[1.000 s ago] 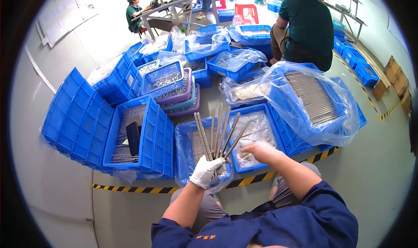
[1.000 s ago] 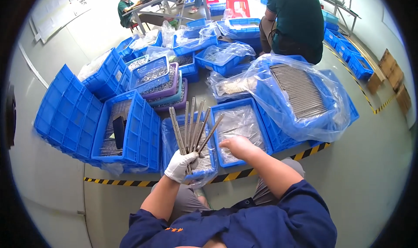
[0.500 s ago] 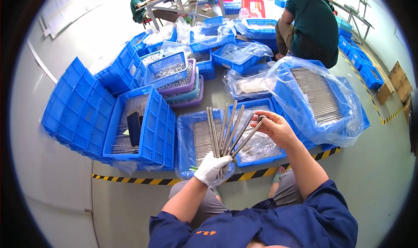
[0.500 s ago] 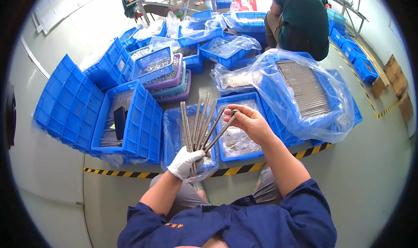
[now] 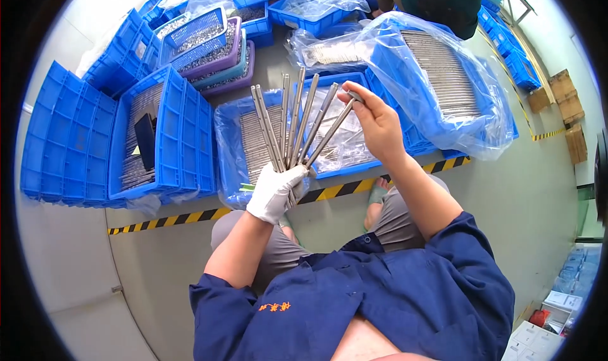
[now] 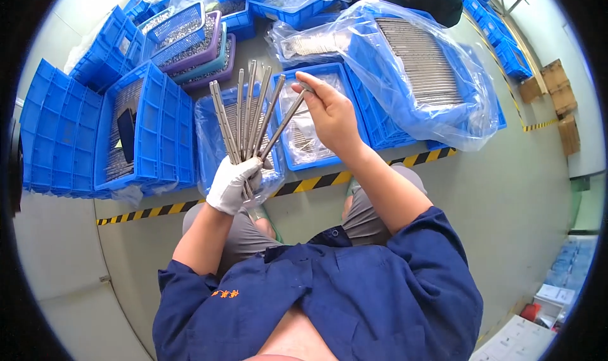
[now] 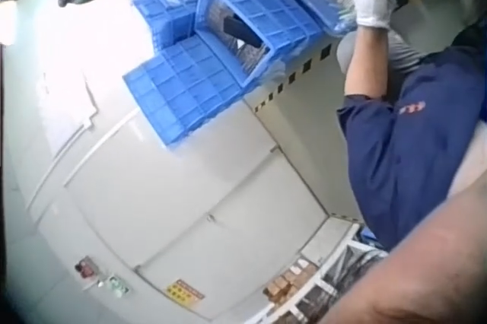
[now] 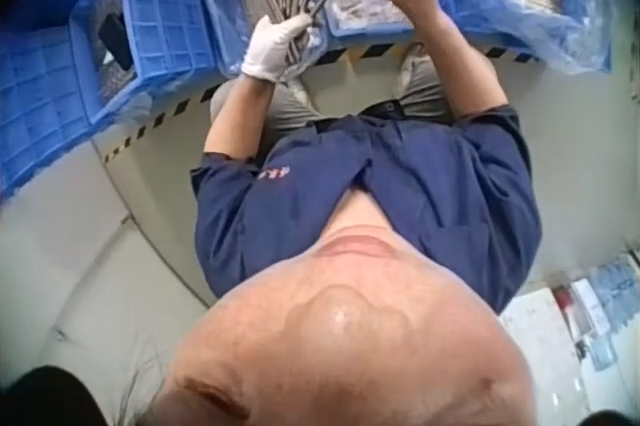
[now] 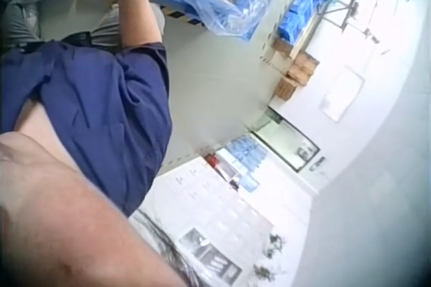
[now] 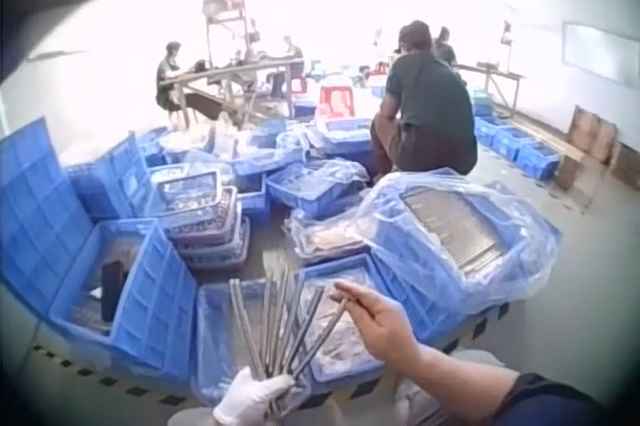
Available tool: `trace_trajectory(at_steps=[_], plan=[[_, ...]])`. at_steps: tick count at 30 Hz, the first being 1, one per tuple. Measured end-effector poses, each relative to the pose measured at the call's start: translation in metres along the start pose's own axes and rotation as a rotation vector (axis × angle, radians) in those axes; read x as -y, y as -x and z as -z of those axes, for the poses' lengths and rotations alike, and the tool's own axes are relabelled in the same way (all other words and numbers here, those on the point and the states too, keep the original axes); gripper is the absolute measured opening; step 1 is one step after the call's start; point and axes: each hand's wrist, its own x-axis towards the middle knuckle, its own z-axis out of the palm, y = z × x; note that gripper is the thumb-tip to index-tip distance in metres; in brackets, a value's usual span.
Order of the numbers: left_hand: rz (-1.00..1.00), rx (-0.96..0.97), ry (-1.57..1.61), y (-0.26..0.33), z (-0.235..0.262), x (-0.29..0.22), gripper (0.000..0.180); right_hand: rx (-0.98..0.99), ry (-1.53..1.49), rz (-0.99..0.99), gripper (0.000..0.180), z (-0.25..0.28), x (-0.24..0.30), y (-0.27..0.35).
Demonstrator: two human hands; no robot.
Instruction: Sorting and inspecting thin metal rods into different plastic bins.
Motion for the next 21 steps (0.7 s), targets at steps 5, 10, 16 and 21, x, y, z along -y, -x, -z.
trace_trajectory(at_steps=[5,10,16,21], plan=[[-0.017,-0.02,-0.084,0.003,0.003,0.005,0.011,0.053,0.085,0.086,0.031,0.001,-0.004,0.004],[-0.011,-0.042,-0.101,0.004,0.009,0.001,0.011,0.157,-0.086,0.012,0.038,0.006,-0.003,0.004],[-0.012,-0.028,-0.205,0.002,0.02,-0.003,0.014,0.465,-0.118,-0.254,0.032,0.051,0.005,-0.014],[0.003,-0.039,-0.463,0.002,0.011,-0.005,0.016,0.319,-0.113,-0.209,0.032,0.065,0.011,-0.021]])
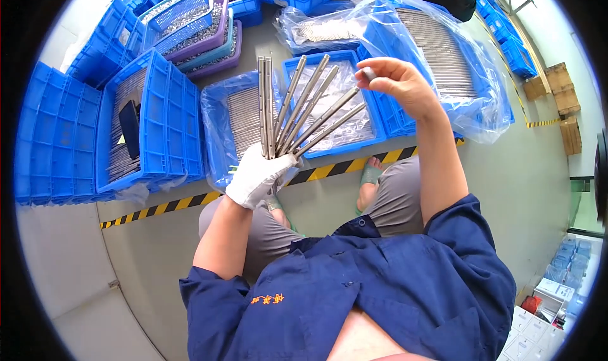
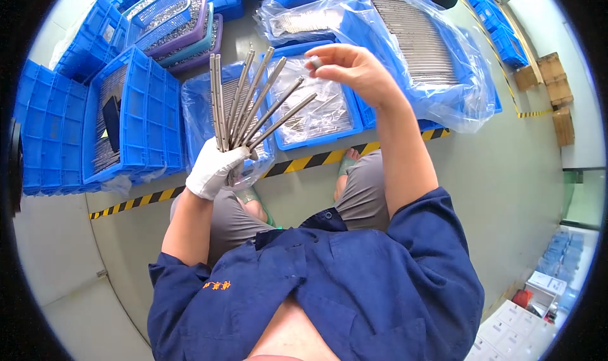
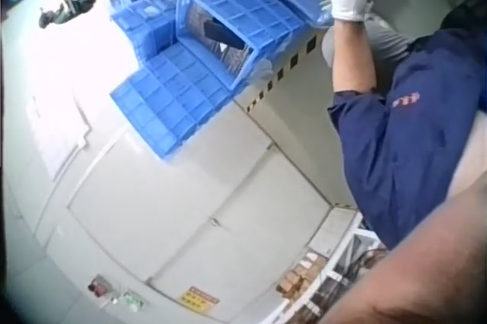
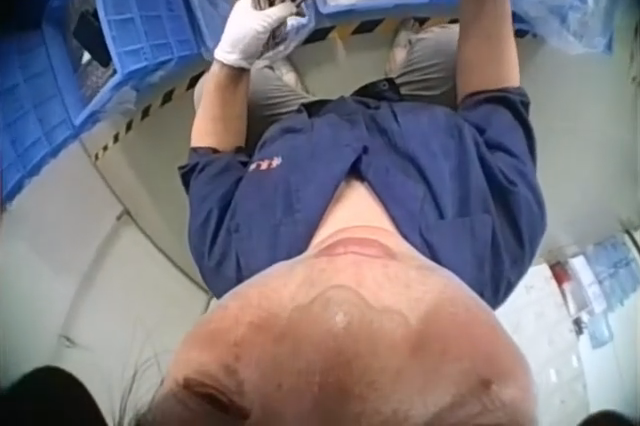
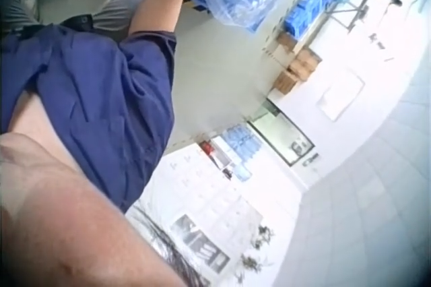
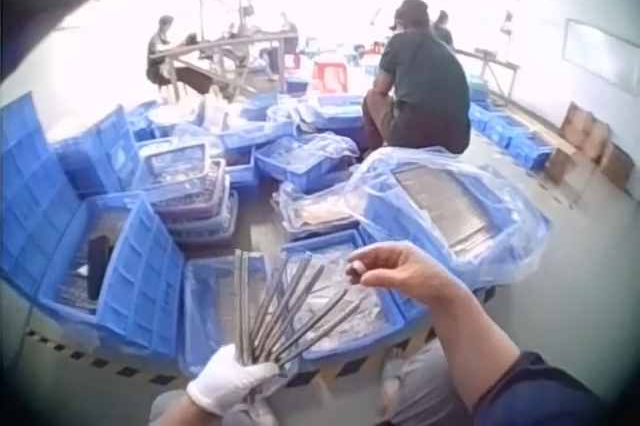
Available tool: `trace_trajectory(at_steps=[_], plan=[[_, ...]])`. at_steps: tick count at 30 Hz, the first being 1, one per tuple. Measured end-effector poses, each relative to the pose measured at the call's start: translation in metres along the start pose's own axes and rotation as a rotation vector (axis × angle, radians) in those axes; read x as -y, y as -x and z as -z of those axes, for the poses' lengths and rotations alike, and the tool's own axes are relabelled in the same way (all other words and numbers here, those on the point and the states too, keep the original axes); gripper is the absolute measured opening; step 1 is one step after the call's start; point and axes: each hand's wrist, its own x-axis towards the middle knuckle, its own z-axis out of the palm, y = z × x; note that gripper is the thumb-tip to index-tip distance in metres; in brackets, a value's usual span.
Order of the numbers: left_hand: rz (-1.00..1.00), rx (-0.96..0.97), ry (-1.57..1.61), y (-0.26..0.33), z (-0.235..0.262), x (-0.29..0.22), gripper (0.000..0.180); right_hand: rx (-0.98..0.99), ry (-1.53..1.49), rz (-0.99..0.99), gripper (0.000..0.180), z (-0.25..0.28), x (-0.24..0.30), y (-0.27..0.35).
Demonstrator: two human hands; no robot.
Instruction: Sorting and inspecting thin metal rods into different plastic bins.
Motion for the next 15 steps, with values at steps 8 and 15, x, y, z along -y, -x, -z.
trace_trajectory(at_steps=[8,15], plan=[[-0.011,0.008,-0.075,-0.0013,-0.0034,0.0002,0.017,0.127,-0.047,-0.016,0.037,-0.0076,-0.0006,0.0039],[-0.055,0.015,-0.071,-0.0036,-0.0021,0.0056,0.02,0.141,-0.003,-0.057,0.032,-0.013,-0.0053,0.0055]])
